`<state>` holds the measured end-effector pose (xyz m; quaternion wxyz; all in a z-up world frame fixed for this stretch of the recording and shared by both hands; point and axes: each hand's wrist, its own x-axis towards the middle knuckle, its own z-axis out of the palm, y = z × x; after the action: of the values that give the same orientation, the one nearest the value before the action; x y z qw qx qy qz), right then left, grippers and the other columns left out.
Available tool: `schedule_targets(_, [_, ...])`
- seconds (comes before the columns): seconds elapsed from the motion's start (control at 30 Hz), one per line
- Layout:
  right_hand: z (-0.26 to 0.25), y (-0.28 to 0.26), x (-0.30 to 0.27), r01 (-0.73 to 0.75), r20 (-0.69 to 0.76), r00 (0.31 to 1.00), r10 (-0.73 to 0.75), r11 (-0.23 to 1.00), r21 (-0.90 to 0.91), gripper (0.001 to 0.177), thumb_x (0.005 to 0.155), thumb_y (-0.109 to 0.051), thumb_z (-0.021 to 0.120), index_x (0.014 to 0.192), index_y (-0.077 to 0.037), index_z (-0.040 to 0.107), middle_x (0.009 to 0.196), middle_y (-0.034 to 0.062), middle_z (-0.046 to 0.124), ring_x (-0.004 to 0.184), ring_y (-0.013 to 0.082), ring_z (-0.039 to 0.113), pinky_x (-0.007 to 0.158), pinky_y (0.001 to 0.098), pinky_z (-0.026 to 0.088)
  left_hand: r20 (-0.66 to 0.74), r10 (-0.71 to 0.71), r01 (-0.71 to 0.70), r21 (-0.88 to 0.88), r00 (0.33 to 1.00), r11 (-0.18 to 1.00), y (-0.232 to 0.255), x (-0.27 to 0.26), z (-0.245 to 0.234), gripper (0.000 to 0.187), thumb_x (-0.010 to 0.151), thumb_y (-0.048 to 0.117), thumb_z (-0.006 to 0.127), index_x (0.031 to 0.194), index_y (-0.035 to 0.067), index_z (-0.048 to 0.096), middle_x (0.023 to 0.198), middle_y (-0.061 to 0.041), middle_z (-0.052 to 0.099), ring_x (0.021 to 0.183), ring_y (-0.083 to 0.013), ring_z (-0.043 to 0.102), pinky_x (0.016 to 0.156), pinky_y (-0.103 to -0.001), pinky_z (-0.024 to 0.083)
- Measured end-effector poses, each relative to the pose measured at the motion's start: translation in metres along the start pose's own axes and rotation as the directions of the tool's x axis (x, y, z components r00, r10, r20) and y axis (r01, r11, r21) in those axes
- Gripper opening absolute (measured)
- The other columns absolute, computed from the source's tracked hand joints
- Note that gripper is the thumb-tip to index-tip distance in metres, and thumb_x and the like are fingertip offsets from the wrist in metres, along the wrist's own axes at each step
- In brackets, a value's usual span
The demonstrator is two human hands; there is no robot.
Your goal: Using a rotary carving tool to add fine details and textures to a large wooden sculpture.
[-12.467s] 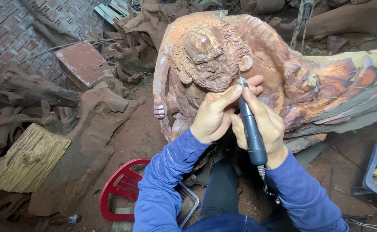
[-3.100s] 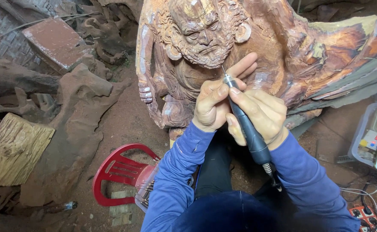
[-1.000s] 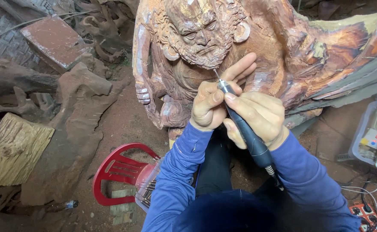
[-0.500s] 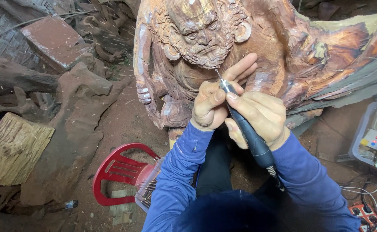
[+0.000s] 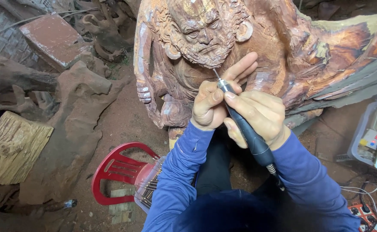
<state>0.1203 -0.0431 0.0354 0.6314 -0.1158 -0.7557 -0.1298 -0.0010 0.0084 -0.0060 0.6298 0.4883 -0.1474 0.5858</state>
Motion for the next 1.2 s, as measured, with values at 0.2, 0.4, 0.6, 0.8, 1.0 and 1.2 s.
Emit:
schedule_targets(0.2, [0.0, 0.0, 0.0, -0.001, -0.009, 1.0, 0.001, 1.0, 0.006, 0.038, 0.091, -0.016, 0.066, 0.112, 0.014, 0.075, 0.086, 0.0186, 0.073, 0.064, 0.0326, 0.067, 0.057, 0.0434, 0.058, 0.012, 0.017, -0.017, 0.014, 1.0, 1.0, -0.003, -0.001, -0.001, 0.04, 0.1, 0.028, 0.064, 0.107, -0.01, 0.074, 0.156, -0.04, 0.038, 0.146, -0.0517, 0.04, 0.126, -0.056, 0.029])
schedule_targets(0.4, [0.0, 0.0, -0.002, 0.002, -0.026, 1.0, -0.002, 1.0, -0.003, 0.037, 0.091, -0.015, 0.068, 0.11, 0.015, 0.076, 0.086, 0.0197, 0.073, 0.061, 0.0333, 0.066, 0.056, 0.0443, 0.057, -0.001, 0.024, -0.023, 0.041, 1.0, 0.999, -0.005, 0.0, 0.001, 0.04, 0.101, 0.028, 0.064, 0.106, -0.01, 0.075, 0.156, -0.039, 0.038, 0.146, -0.0505, 0.042, 0.126, -0.056, 0.029])
schedule_targets(0.6, [-0.002, -0.002, -0.001, -0.007, -0.015, 1.0, 0.006, 1.0, -0.007, 0.038, 0.092, -0.016, 0.068, 0.11, 0.016, 0.075, 0.086, 0.0205, 0.073, 0.063, 0.0347, 0.067, 0.056, 0.0451, 0.057, -0.002, 0.024, -0.024, 0.041, 1.0, 0.999, -0.006, -0.002, -0.001, 0.04, 0.101, 0.027, 0.063, 0.106, -0.011, 0.074, 0.156, -0.04, 0.038, 0.146, -0.0514, 0.041, 0.126, -0.057, 0.028])
schedule_targets(0.8, [0.0, -0.001, 0.0, -0.022, 0.028, 0.999, 0.023, 1.0, -0.011, 0.039, 0.092, -0.016, 0.066, 0.114, 0.014, 0.075, 0.088, 0.0192, 0.073, 0.067, 0.0337, 0.069, 0.058, 0.0437, 0.057, -0.007, 0.041, -0.041, -0.03, 0.999, 0.999, -0.005, -0.002, -0.002, 0.04, 0.102, 0.026, 0.062, 0.108, -0.012, 0.073, 0.154, -0.042, 0.038, 0.146, -0.054, 0.04, 0.125, -0.058, 0.028])
schedule_targets(1.0, [0.0, -0.002, 0.005, -0.066, 0.072, 0.995, 0.065, 0.998, 0.015, 0.04, 0.093, -0.015, 0.065, 0.118, 0.014, 0.074, 0.091, 0.0193, 0.073, 0.069, 0.0347, 0.069, 0.059, 0.0442, 0.057, -0.052, 0.052, -0.056, -0.081, 0.997, 0.995, -0.01, -0.006, -0.002, 0.04, 0.105, 0.025, 0.059, 0.115, -0.011, 0.072, 0.154, -0.042, 0.038, 0.147, -0.0525, 0.039, 0.126, -0.057, 0.029])
schedule_targets(1.2, [0.002, -0.003, 0.008, -0.081, 0.097, 0.992, 0.078, 0.997, 0.019, 0.039, 0.093, -0.013, 0.065, 0.121, 0.014, 0.072, 0.096, 0.0209, 0.074, 0.07, 0.0358, 0.069, 0.059, 0.0442, 0.057, -0.112, 0.036, -0.051, -0.133, 0.993, 0.99, -0.011, -0.007, 0.004, 0.04, 0.108, 0.024, 0.056, 0.12, -0.011, 0.07, 0.155, -0.04, 0.039, 0.149, -0.0495, 0.038, 0.129, -0.054, 0.027])
